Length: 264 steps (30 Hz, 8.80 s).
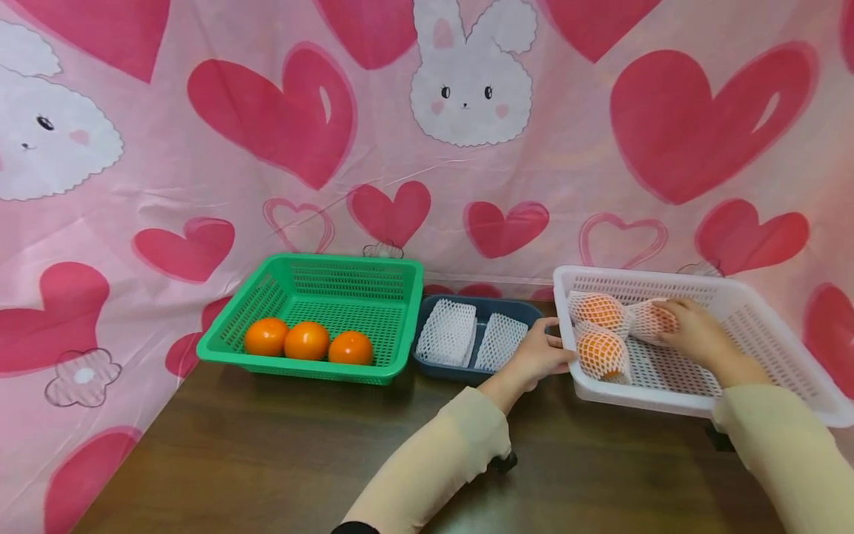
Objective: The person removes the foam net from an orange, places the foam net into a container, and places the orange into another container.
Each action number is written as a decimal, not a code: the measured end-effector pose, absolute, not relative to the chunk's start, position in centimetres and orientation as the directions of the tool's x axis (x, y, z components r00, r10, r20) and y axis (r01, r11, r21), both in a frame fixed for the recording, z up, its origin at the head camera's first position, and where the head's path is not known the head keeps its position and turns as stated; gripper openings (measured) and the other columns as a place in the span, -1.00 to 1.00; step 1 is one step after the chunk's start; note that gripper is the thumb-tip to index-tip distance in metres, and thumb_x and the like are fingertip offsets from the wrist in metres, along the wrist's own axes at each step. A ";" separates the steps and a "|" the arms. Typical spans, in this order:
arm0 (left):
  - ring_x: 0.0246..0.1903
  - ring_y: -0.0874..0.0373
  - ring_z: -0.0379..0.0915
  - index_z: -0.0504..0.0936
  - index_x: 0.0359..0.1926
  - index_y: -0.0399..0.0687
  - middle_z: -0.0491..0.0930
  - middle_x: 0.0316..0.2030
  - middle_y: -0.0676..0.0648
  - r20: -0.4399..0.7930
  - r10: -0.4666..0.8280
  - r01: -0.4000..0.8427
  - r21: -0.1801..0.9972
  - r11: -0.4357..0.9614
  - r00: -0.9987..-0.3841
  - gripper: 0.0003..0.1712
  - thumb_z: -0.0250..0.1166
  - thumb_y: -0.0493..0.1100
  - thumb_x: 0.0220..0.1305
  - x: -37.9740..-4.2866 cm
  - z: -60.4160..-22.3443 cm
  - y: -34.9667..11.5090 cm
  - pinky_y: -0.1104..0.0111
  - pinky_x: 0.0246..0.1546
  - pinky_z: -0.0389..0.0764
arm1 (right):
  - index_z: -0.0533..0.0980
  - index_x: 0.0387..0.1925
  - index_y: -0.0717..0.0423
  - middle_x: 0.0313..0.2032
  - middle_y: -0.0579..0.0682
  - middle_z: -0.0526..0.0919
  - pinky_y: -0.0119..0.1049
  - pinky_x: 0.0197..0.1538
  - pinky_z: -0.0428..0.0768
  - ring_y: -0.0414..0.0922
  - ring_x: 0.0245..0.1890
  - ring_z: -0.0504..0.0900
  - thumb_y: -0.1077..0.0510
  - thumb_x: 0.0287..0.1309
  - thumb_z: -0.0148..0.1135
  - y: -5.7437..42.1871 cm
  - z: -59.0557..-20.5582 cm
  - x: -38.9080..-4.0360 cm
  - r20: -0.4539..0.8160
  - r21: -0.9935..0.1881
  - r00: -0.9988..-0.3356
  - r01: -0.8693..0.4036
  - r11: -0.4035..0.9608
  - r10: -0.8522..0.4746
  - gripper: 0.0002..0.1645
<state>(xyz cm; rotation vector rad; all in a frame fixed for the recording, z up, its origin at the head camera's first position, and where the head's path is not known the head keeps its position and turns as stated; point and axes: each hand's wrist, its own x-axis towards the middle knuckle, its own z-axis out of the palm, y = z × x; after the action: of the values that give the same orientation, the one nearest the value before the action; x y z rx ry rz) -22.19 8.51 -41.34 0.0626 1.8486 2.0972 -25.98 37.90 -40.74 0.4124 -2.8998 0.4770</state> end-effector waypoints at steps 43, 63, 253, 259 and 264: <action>-0.29 -0.03 0.69 0.36 0.38 -0.04 0.60 -0.30 -0.09 -0.222 0.303 -0.247 0.968 -0.044 -0.927 -0.26 0.38 -0.50 0.25 -22.3 -41.1 8.1 0.16 -0.18 0.73 | 0.22 0.20 0.65 0.05 0.67 0.25 0.49 0.10 0.29 0.55 0.06 0.29 0.23 -0.09 0.57 39.4 -41.6 -25.0 0.135 -0.282 -0.953 -0.298 0.912 -0.270 -0.03; -0.26 -0.02 0.69 0.28 0.46 -0.02 0.59 -0.26 -0.09 -0.213 0.356 -0.239 0.971 -0.031 -0.910 -0.24 0.35 -0.43 0.32 -22.1 -41.5 7.9 0.17 -0.17 0.73 | 0.25 0.17 0.70 0.01 0.68 0.38 0.49 0.05 0.38 0.55 0.04 0.37 0.12 -0.14 0.58 39.8 -41.6 -24.5 0.038 -0.348 -0.950 -0.305 0.887 -0.311 0.02; -0.56 0.34 0.36 0.82 -0.40 -0.24 0.68 -0.56 0.08 0.069 0.383 0.214 0.912 0.349 -0.921 -0.89 0.59 -0.30 0.05 -16.7 -44.0 -6.3 0.50 -0.58 0.36 | 0.80 -0.38 0.12 -0.41 -0.17 0.78 -0.42 -0.40 0.58 -0.42 -0.43 0.56 0.13 -0.02 0.63 16.5 -43.3 -15.8 0.274 -0.723 -0.861 -0.478 0.499 -0.428 -0.83; -0.50 0.35 0.42 0.83 -0.36 -0.23 0.72 -0.49 0.05 0.095 0.354 0.231 0.902 0.365 -0.930 -0.90 0.56 -0.28 0.08 -17.0 -43.8 -6.6 0.50 -0.52 0.45 | 0.74 -0.23 0.12 -0.34 -0.18 0.75 -0.38 -0.29 0.62 -0.37 -0.34 0.58 0.07 0.02 0.61 16.2 -44.0 -16.1 0.280 -0.731 -0.827 -0.513 0.450 -0.488 -0.70; -0.43 0.33 0.45 0.81 -0.27 -0.17 0.69 -0.47 0.12 0.027 0.406 0.191 0.909 0.371 -0.914 -0.77 0.57 -0.12 0.11 -17.1 -43.6 -7.1 0.45 -0.39 0.51 | 0.65 -0.02 0.22 -0.23 -0.18 0.74 -0.35 -0.20 0.61 -0.33 -0.26 0.60 -0.09 0.03 0.60 16.9 -44.5 -16.6 0.103 -0.772 -0.777 -0.456 0.443 -0.621 -0.40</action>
<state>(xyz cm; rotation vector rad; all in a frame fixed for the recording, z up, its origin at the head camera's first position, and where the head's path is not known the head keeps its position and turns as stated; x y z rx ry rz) -17.13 -7.08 -43.61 0.5366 2.4277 1.5675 -16.59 16.94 -44.47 1.0707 -2.8296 1.4099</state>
